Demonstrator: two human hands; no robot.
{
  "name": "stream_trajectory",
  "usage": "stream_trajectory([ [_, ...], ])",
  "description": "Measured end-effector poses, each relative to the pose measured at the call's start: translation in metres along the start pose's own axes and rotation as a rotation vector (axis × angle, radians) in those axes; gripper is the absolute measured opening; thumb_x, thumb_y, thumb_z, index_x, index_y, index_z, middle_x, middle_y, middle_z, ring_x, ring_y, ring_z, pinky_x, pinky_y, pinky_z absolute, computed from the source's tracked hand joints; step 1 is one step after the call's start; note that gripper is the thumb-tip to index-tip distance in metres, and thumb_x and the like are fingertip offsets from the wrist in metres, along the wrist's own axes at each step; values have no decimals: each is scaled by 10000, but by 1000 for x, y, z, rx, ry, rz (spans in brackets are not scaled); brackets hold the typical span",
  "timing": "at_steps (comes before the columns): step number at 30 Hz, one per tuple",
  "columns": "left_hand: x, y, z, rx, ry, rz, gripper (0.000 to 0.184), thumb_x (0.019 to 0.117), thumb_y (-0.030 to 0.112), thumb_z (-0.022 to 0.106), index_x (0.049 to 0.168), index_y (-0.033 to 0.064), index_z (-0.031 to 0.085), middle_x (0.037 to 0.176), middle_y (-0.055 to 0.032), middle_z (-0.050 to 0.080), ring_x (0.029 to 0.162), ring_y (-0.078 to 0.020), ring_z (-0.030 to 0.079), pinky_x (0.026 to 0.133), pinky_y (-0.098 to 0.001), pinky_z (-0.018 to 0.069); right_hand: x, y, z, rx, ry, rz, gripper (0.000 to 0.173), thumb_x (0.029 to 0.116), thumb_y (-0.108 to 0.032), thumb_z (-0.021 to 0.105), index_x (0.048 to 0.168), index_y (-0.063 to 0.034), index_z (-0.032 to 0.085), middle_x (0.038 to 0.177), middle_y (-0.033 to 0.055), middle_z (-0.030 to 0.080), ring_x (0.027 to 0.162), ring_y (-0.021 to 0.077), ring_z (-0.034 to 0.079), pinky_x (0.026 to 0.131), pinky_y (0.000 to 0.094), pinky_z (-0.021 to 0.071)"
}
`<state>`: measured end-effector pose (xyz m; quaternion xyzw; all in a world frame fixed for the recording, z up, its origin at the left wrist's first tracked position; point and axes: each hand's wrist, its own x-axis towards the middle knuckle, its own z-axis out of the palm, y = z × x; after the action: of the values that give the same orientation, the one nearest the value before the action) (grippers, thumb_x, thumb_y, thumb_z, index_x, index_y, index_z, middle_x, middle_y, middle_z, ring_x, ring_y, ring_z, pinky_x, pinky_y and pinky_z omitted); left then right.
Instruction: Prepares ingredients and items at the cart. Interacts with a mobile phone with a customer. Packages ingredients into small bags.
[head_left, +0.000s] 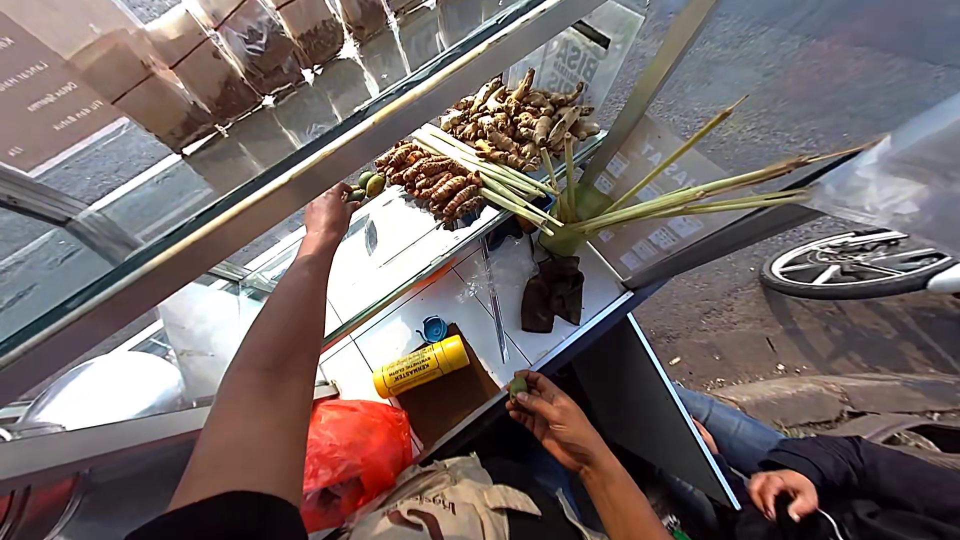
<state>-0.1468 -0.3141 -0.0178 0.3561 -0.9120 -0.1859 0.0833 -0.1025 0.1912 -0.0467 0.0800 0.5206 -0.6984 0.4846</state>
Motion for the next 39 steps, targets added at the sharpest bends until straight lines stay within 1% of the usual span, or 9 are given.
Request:
stream_trajectory([
  [11, -14, 11, -16, -108, 76, 38, 504, 968, 319, 696, 1330, -18, 598, 1335, -285, 579, 1236, -470, 573, 1047, -662, 433, 7, -10, 10, -131, -33, -94, 286, 1004, 28, 531, 1289, 9, 530, 1082, 112, 661, 857, 158, 693, 797, 299, 611],
  [15, -61, 69, -54, -254, -9, 253, 399, 1062, 355, 544, 1144, -15, 669, 1010, -192, 684, 912, -315, 667, 879, -537, 521, 10, -19, 12, -185, -50, -199, 245, 976, 5, 546, 1216, 20, 594, 1046, 98, 679, 839, 133, 685, 786, 271, 603],
  [18, -137, 120, -75, -335, -287, 574, 203, 1000, 266, 664, 1038, 72, 708, 870, -40, 678, 673, -130, 607, 635, -342, 532, 9, -30, 16, -237, -93, -294, 249, 962, -37, 575, 1198, 12, 638, 1032, 83, 689, 821, 116, 669, 764, 251, 588],
  [20, -189, 145, -71, -303, -496, 744, 258, 932, 316, 759, 1095, 121, 715, 965, -8, 674, 737, -90, 630, 656, -275, 563, 6, -37, 22, -270, -118, -357, 231, 945, -39, 600, 1174, -4, 609, 1004, 72, 682, 815, 118, 674, 754, 260, 594],
  [24, -240, 159, -45, -198, -740, 827, 370, 962, 290, 715, 1276, 102, 659, 1236, -120, 631, 1052, -247, 649, 907, -435, 547, -2, -48, 35, -312, -180, -447, 247, 915, 0, 651, 1107, -55, 506, 987, 45, 704, 810, 96, 688, 732, 248, 586],
  [29, -246, 151, -32, -292, -631, 911, 253, 1010, 244, 643, 1195, 86, 714, 1059, -108, 687, 932, -213, 675, 845, -376, 560, -5, -52, 46, -301, -206, -483, 239, 912, -8, 657, 1084, -67, 502, 941, 25, 673, 778, 89, 676, 731, 252, 590],
  [32, -230, 138, -42, -297, -542, 894, 289, 1021, 305, 626, 1215, 112, 719, 1054, -68, 691, 883, -161, 670, 783, -347, 569, -3, -52, 47, -307, -239, -515, 193, 975, -48, 597, 1145, -55, 506, 1051, 56, 706, 826, 110, 700, 776, 264, 598],
  [36, -167, 87, -62, -318, -157, 665, 283, 980, 264, 700, 1220, 116, 727, 1080, -81, 657, 801, -128, 646, 687, -284, 576, -2, -48, 36, -368, -227, -457, 168, 1011, -51, 532, 1177, -22, 531, 1109, 95, 703, 870, 138, 699, 808, 274, 591],
  [39, -118, 43, -76, -181, -13, 294, 324, 991, 280, 688, 1258, 97, 700, 1159, -158, 660, 870, -269, 672, 775, -460, 572, -1, -41, 25, -385, -188, -392, 148, 1017, -52, 530, 1160, -19, 551, 1052, 87, 704, 838, 131, 698, 786, 265, 595],
])
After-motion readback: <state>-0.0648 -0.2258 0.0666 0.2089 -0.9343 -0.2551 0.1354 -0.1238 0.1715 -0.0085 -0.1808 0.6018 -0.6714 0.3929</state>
